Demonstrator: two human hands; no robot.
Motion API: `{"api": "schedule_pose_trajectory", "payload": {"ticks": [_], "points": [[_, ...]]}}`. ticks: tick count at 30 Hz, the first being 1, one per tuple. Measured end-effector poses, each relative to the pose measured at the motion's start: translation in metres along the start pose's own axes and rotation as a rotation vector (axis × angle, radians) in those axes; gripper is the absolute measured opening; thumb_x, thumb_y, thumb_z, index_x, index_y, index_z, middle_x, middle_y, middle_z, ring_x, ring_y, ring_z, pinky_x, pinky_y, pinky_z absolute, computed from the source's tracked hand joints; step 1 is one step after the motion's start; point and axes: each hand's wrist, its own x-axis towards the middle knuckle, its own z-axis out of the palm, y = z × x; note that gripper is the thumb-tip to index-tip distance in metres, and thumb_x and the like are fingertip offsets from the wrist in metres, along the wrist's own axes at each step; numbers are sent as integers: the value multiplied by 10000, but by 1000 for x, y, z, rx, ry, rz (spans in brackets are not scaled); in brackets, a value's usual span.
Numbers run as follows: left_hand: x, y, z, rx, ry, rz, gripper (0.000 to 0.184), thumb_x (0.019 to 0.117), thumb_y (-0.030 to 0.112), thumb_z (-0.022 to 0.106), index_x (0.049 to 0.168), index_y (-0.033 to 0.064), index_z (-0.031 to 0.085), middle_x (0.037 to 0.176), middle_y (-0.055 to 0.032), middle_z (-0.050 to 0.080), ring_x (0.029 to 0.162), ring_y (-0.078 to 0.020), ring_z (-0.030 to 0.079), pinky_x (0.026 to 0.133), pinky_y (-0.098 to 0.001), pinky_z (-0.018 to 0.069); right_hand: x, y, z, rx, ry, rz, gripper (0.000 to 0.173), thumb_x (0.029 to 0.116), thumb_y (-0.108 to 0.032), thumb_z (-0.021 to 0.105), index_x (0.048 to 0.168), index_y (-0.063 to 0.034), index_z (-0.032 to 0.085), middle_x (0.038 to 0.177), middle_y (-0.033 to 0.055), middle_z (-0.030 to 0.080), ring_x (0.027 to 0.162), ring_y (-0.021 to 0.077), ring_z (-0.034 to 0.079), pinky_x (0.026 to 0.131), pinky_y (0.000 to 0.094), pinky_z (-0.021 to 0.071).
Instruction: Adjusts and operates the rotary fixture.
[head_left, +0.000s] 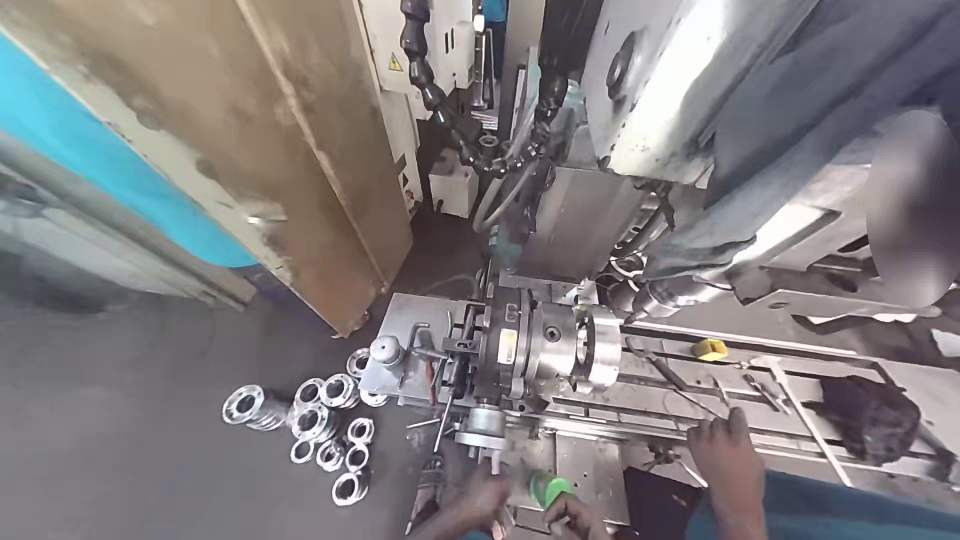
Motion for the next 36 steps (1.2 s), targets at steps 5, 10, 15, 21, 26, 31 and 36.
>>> {"api": "schedule_pose_trajectory", "payload": {"ticks": [5, 10, 15, 21, 26, 31, 36], "points": [[34, -47, -39, 206, 82, -175, 378, 1011, 242, 591, 1214, -75, 626, 1017, -216, 681, 893, -294, 663, 844, -500, 549, 5, -8, 0, 2, -9, 0, 107, 933, -182, 647, 1005, -117, 693, 805, -87, 664, 545, -27, 486, 496, 183, 426], [0, 0, -7, 31, 2, -37, 226, 1000, 188, 546, 1060, -19, 617, 727, -13, 567, 614, -99, 551, 603, -302, 513, 4, -15, 5, -3, -45, -15, 116, 929, -198, 660, 1015, -126, 693, 857, -97, 679, 579, -41, 507, 520, 172, 444], [37, -46, -20, 188, 226, -219, 408, 989, 263, 630, 1230, -66, 627, 1044, -235, 687, 926, -335, 679, 854, -532, 555, 11, -15, 0, -50, -9, 5, 98, 927, -115, 638, 1006, -84, 688, 886, -63, 693, 631, -9, 574, 560, 194, 500], [11, 0, 11, 27, 77, -62, 199, 1010, 188, 532, 976, 6, 603, 658, -15, 535, 539, -109, 529, 541, -300, 502, 17, -19, -2, -51, -4, 4, 96, 928, -159, 653, 1001, -109, 690, 798, -83, 662, 572, -23, 521, 515, 179, 456], [16, -38, -46, 71, 164, -146, 259, 1006, 181, 582, 1131, -41, 633, 860, -106, 645, 743, -180, 617, 716, -387, 546, 29, -30, 6, -148, 12, -18, 110, 914, -74, 633, 1006, -64, 693, 829, -52, 687, 597, -8, 564, 533, 182, 488], [16, 1, 20, -48, 118, -160, 224, 1047, 198, 507, 972, 6, 594, 651, -17, 529, 524, -117, 521, 538, -307, 507, 29, -28, 5, -187, 50, -32, 120, 900, -85, 631, 1000, -66, 694, 811, -49, 677, 594, 2, 567, 530, 195, 494], [6, -32, -50, -54, 110, -98, 139, 989, 82, 551, 1061, -24, 603, 742, -33, 600, 612, -104, 563, 594, -293, 510, 27, -29, 5, -159, 47, -38, 106, 910, -88, 640, 999, -65, 694, 835, -53, 684, 620, -2, 584, 557, 188, 512]]}}
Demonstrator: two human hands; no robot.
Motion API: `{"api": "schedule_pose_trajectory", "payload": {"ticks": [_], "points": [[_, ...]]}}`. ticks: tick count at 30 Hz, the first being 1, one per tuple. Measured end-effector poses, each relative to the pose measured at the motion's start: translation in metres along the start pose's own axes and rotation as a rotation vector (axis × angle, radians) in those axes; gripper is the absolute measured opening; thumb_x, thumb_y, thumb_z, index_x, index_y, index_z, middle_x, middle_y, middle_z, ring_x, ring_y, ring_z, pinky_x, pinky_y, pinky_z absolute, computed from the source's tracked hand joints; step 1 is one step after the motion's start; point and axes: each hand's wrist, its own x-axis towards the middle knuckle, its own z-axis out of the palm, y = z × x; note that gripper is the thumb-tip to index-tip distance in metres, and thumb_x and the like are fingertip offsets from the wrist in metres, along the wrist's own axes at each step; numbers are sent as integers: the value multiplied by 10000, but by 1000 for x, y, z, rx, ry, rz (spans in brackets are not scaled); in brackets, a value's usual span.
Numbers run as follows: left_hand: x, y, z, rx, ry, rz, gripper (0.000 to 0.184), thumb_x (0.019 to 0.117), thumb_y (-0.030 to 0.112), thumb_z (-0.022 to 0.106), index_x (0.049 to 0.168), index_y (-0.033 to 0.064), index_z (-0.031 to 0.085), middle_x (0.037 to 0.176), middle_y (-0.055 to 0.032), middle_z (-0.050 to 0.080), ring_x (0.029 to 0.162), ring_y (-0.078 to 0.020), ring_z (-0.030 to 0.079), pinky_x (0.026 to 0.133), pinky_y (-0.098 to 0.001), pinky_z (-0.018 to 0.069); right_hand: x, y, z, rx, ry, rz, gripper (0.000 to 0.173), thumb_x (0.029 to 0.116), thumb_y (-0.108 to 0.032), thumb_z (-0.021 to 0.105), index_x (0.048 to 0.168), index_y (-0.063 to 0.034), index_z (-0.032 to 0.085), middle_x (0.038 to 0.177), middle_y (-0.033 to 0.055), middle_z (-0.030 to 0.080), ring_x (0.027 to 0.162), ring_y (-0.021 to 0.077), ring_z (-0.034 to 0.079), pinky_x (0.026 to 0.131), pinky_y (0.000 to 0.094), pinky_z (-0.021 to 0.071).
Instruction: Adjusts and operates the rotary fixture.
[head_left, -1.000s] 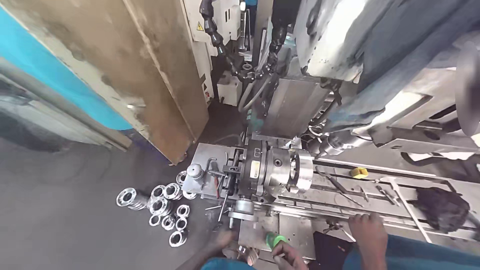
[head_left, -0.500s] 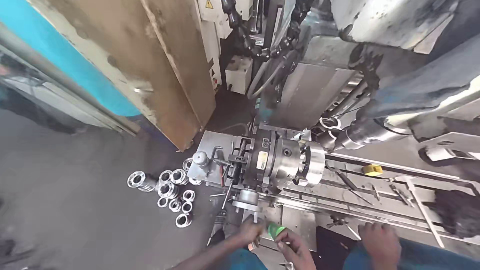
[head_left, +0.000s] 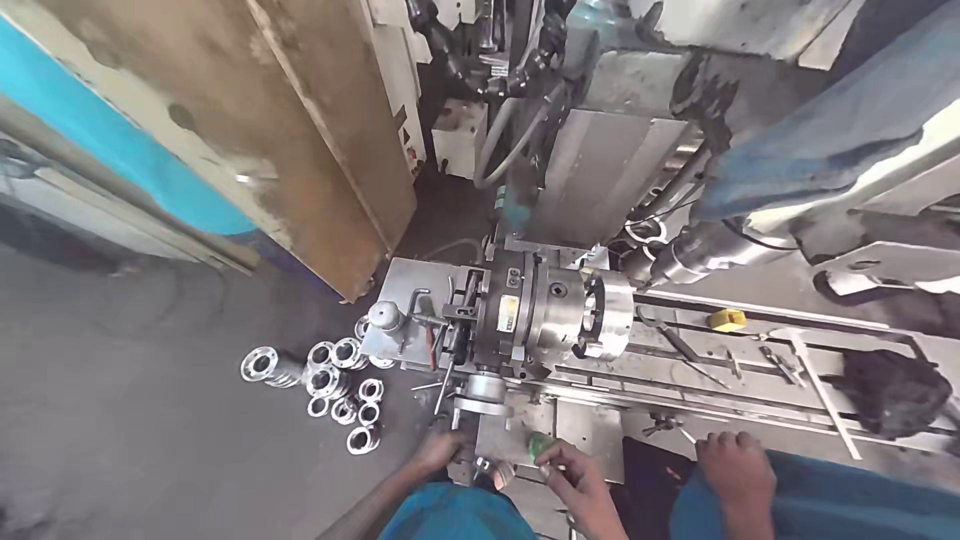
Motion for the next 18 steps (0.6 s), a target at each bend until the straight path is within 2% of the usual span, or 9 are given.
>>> {"api": "schedule_pose_trajectory", "payload": {"ticks": [3, 5, 6, 7, 10, 12, 14, 16, 18], "points": [[-23, 38, 52, -167, -50, -39, 97, 982, 51, 492, 1014, -1, 567, 613, 11, 535, 481, -79, 512, 474, -246, 479, -4, 4, -1, -14, 32, 16, 120, 911, -112, 633, 1003, -66, 697, 852, -40, 696, 636, 12, 605, 570, 203, 532], [8, 23, 75, -14, 51, -117, 228, 1035, 168, 522, 1102, -43, 576, 675, -77, 579, 535, -162, 567, 547, -341, 537, -3, 6, -1, -9, 56, 5, 124, 915, -123, 637, 1007, -64, 696, 833, -34, 698, 619, 18, 602, 555, 209, 524], [20, 9, 61, 41, 77, -157, 337, 1057, 203, 538, 1232, -83, 579, 814, -154, 634, 668, -227, 607, 684, -420, 559, -3, 5, -1, 2, 64, -10, 122, 917, -125, 638, 1008, -69, 697, 833, -38, 698, 616, 12, 597, 552, 199, 519], [24, -7, 40, 69, 95, -142, 332, 1040, 193, 558, 1224, -81, 598, 832, -143, 641, 683, -212, 601, 684, -407, 546, -3, 3, -2, 15, 67, -18, 116, 919, -122, 641, 1007, -73, 699, 835, -44, 697, 614, 5, 590, 547, 190, 511], [-10, 11, -3, -19, -70, -24, 121, 975, 95, 505, 989, 21, 600, 657, 8, 575, 537, -84, 537, 518, -253, 478, -3, 3, -1, 62, 95, -32, 106, 921, -139, 647, 994, -87, 704, 828, -56, 689, 616, -2, 581, 547, 185, 502], [-19, 33, 35, -86, -165, -35, 97, 959, 76, 474, 955, 49, 567, 609, 20, 545, 478, -81, 521, 465, -244, 477, -9, 6, -3, 72, 101, -26, 112, 927, -163, 657, 983, -77, 702, 825, -40, 691, 633, 18, 603, 562, 202, 525], [6, 33, 70, 1, -97, -89, 172, 1015, 109, 502, 1099, -26, 567, 682, -57, 567, 527, -137, 551, 523, -306, 515, -9, 6, -4, 70, 119, -19, 106, 919, -148, 651, 983, -80, 703, 806, -42, 690, 594, 9, 579, 533, 193, 504], [29, 4, 56, 120, 19, -157, 329, 1055, 166, 522, 1265, -84, 562, 868, -158, 627, 698, -216, 607, 695, -406, 557, -12, 6, 1, 76, 143, -8, 106, 917, -117, 638, 996, -80, 699, 813, -45, 688, 581, 0, 564, 523, 182, 491], [20, -5, 13, 91, 68, -97, 222, 1016, 103, 548, 1132, -75, 612, 777, -90, 616, 636, -156, 582, 648, -347, 536, -7, 2, 2, 83, 143, -28, 105, 916, -92, 631, 998, -67, 691, 847, -33, 697, 617, 9, 596, 548, 189, 521]]}}
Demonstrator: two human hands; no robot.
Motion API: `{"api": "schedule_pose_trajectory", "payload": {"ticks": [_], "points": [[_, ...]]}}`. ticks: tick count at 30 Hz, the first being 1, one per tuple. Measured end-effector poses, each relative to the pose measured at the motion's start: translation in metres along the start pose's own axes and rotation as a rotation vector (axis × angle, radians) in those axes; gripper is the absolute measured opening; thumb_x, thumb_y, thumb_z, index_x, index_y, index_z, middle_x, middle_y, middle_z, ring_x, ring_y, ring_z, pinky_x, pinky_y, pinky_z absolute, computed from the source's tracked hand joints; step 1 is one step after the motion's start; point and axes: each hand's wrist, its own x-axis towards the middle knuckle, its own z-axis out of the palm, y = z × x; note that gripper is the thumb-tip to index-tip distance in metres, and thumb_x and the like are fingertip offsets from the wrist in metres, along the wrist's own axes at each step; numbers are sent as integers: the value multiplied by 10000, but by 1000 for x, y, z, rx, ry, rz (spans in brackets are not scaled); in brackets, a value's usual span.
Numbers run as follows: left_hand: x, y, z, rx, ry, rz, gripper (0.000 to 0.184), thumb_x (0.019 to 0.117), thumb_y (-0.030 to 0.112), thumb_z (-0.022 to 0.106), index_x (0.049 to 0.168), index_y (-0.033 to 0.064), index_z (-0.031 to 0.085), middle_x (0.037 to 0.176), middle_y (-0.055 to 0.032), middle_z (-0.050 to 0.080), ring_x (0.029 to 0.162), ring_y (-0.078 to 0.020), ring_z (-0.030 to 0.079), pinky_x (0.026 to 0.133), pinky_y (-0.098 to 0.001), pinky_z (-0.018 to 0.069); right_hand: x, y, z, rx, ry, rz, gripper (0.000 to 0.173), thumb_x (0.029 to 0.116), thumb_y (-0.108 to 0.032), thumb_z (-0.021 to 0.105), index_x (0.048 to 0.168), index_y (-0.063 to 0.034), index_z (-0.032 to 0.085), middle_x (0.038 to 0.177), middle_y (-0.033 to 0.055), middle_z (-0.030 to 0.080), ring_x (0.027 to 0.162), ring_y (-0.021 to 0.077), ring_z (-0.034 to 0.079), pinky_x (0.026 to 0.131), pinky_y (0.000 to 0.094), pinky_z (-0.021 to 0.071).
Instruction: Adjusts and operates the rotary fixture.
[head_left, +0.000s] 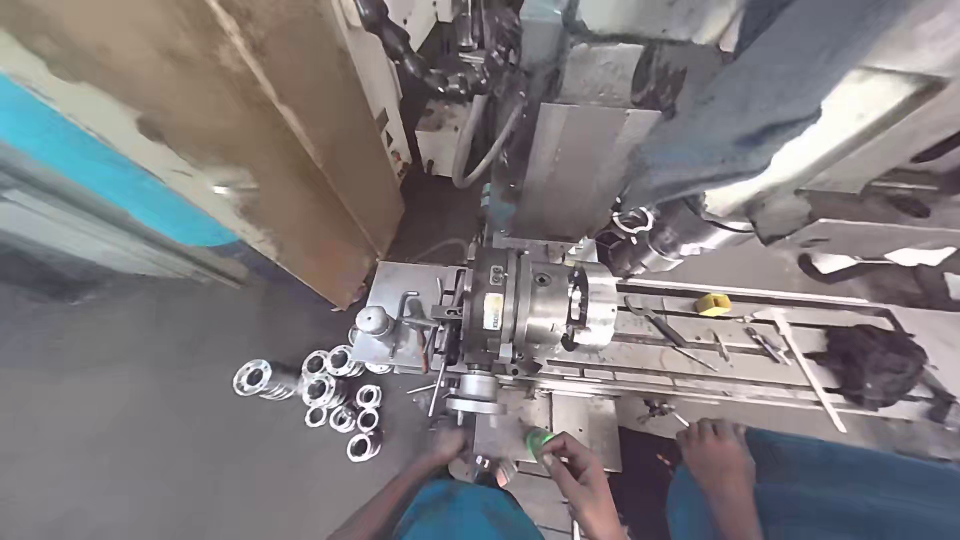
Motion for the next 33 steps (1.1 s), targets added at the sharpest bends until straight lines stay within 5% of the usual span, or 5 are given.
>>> {"api": "schedule_pose_trajectory", "payload": {"ticks": [13, 19, 23, 29, 33], "points": [[-49, 31, 1, -209, -91, 74, 102, 951, 22, 478, 927, 6, 576, 646, -3, 587, 542, -108, 586, 567, -296, 554, 10, 4, -9, 0, -19, 24, 111, 916, -117, 629, 1004, -79, 686, 880, -41, 698, 620, 9, 589, 543, 183, 506], [3, -1, 30, -26, 106, 60, 383, 994, 145, 607, 1305, -74, 562, 973, -188, 697, 839, -268, 695, 812, -472, 592, 25, -4, -1, 82, -1, -36, 139, 947, -125, 600, 1029, -64, 693, 866, -30, 681, 529, -11, 478, 460, 161, 407], [-48, 27, 2, -298, -40, 186, 95, 909, -17, 499, 925, -4, 593, 662, -31, 637, 580, -139, 638, 608, -335, 584, 24, -3, -7, 80, -70, -87, 127, 974, -136, 597, 1042, -86, 692, 895, -35, 687, 585, -12, 523, 509, 160, 448], [16, -11, 30, -82, 15, 37, 295, 979, 107, 598, 1215, -71, 594, 842, -123, 671, 677, -180, 633, 649, -372, 566, 24, 7, -21, 173, 15, -140, 168, 1013, -270, 615, 1087, -155, 712, 850, -45, 662, 496, -26, 440, 440, 157, 409], [-44, 18, -6, -216, 32, 156, 124, 860, 26, 600, 980, 10, 627, 705, 1, 616, 545, -61, 534, 505, -241, 467, 22, 3, -24, 101, -38, -153, 160, 1022, -249, 592, 1084, -148, 700, 891, -50, 687, 589, -21, 528, 520, 166, 469]]}}
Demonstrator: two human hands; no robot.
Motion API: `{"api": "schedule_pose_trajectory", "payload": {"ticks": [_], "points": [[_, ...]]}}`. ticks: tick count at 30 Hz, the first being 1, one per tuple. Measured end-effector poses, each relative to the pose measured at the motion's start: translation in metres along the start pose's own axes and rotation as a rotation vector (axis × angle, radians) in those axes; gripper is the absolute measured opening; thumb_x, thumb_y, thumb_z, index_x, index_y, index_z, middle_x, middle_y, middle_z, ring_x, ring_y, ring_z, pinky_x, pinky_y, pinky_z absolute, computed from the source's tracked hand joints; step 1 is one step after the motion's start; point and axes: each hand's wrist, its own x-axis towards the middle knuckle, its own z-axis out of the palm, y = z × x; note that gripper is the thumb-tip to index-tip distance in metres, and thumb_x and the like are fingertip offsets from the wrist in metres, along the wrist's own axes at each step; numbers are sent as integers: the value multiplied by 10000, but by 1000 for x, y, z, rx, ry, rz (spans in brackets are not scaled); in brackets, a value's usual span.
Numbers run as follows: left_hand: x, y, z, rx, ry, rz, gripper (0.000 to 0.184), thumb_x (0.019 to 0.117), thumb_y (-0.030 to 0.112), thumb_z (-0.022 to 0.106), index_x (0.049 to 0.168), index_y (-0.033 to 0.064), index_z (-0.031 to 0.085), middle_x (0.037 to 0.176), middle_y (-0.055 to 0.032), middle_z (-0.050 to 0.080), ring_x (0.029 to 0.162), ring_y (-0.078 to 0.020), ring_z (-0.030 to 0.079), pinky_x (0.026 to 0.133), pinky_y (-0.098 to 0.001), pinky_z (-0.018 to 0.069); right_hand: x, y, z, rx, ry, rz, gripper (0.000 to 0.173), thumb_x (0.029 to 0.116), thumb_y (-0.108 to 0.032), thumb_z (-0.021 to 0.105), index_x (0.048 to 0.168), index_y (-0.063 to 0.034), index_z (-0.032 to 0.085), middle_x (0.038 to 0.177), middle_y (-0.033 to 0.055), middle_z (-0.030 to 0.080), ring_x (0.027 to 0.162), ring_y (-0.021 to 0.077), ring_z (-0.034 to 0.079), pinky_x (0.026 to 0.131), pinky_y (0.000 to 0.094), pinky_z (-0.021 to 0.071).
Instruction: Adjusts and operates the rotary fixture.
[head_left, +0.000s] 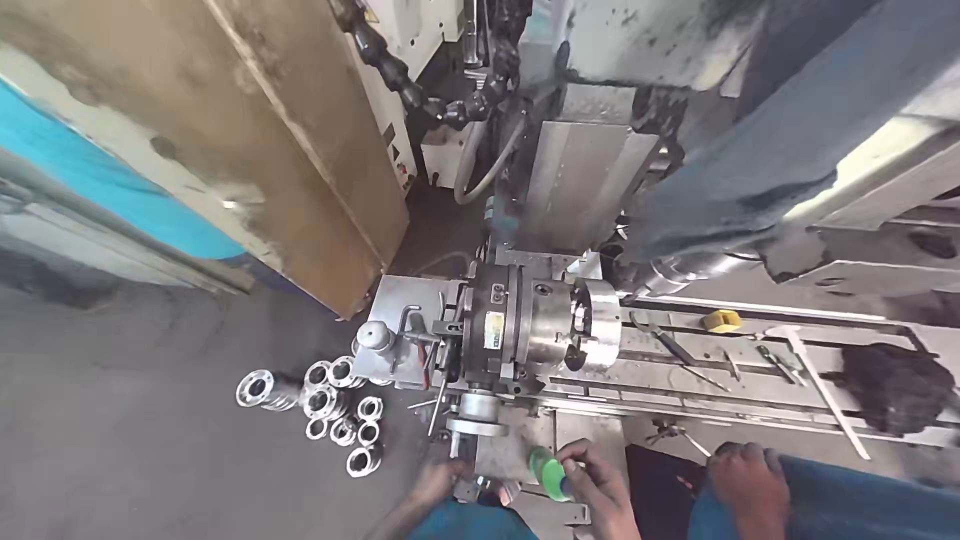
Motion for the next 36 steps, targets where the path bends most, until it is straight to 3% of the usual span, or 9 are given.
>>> {"api": "schedule_pose_trajectory", "payload": {"ticks": [4, 8, 11, 14, 19, 24, 27, 33, 36], "points": [[23, -15, 74, -134, -128, 66, 83, 867, 42, 523, 837, 50, 600, 616, 11, 605, 465, -60, 515, 441, -230, 440, -6, 3, -2, -2, 31, -3, 162, 1016, -265, 610, 1079, -152, 707, 858, -54, 680, 582, -18, 518, 520, 165, 459], [52, -53, 21, -3, 108, 15, 322, 898, 32, 664, 1204, -44, 602, 851, -105, 674, 680, -164, 631, 630, -359, 558, -7, 2, 1, 141, 18, 42, 178, 1009, -320, 630, 1088, -188, 720, 731, -69, 611, 516, -28, 451, 466, 158, 403], [8, -22, -3, -132, 84, 101, 118, 812, 11, 589, 923, 22, 627, 677, -5, 627, 524, -69, 544, 480, -237, 465, -16, 5, 4, 219, -15, 73, 213, 1009, -368, 632, 1109, -199, 714, 704, -84, 571, 508, -36, 423, 461, 151, 376], [5, -10, 49, -311, -98, 117, 94, 768, 11, 572, 843, 33, 625, 649, -18, 638, 500, -93, 563, 466, -261, 485, -15, 8, -1, 212, -1, 108, 208, 998, -356, 645, 1096, -189, 719, 677, -79, 564, 498, -26, 421, 456, 163, 374], [49, -42, 59, -41, -53, -99, 166, 990, 65, 547, 1094, -49, 608, 782, -99, 676, 580, -159, 613, 554, -325, 540, -11, 5, 4, 184, 5, 97, 179, 1002, -306, 633, 1087, -172, 717, 701, -73, 581, 499, -30, 422, 454, 158, 376], [28, -44, -8, -109, 113, 127, 239, 886, 30, 601, 1104, -55, 652, 899, -116, 723, 742, -184, 692, 680, -360, 597, -15, 2, -2, 148, 12, 69, 171, 1020, -303, 612, 1098, -194, 718, 726, -70, 609, 509, -36, 431, 461, 151, 378], [-1, -10, 10, -199, 23, 167, 249, 838, 33, 564, 1059, -16, 668, 913, -91, 735, 741, -173, 699, 647, -337, 592, -20, 6, -5, 155, 20, 93, 158, 1017, -286, 611, 1108, -215, 719, 708, -92, 594, 513, -41, 434, 470, 148, 383], [-15, 13, 67, -451, -106, 6, 172, 984, 33, 423, 1100, -31, 533, 929, -139, 722, 708, -222, 720, 640, -356, 616, -18, 10, -2, 149, 19, 131, 151, 1006, -258, 623, 1101, -190, 718, 773, -85, 648, 503, -55, 432, 452, 139, 380], [-8, 10, 79, -485, -143, -45, 291, 1064, 154, 482, 1295, -23, 480, 1075, -170, 706, 800, -250, 727, 709, -392, 624, -16, 9, -1, 141, -3, 118, 158, 1010, -250, 621, 1113, -175, 715, 810, -68, 662, 512, -47, 439, 459, 144, 389]]}}
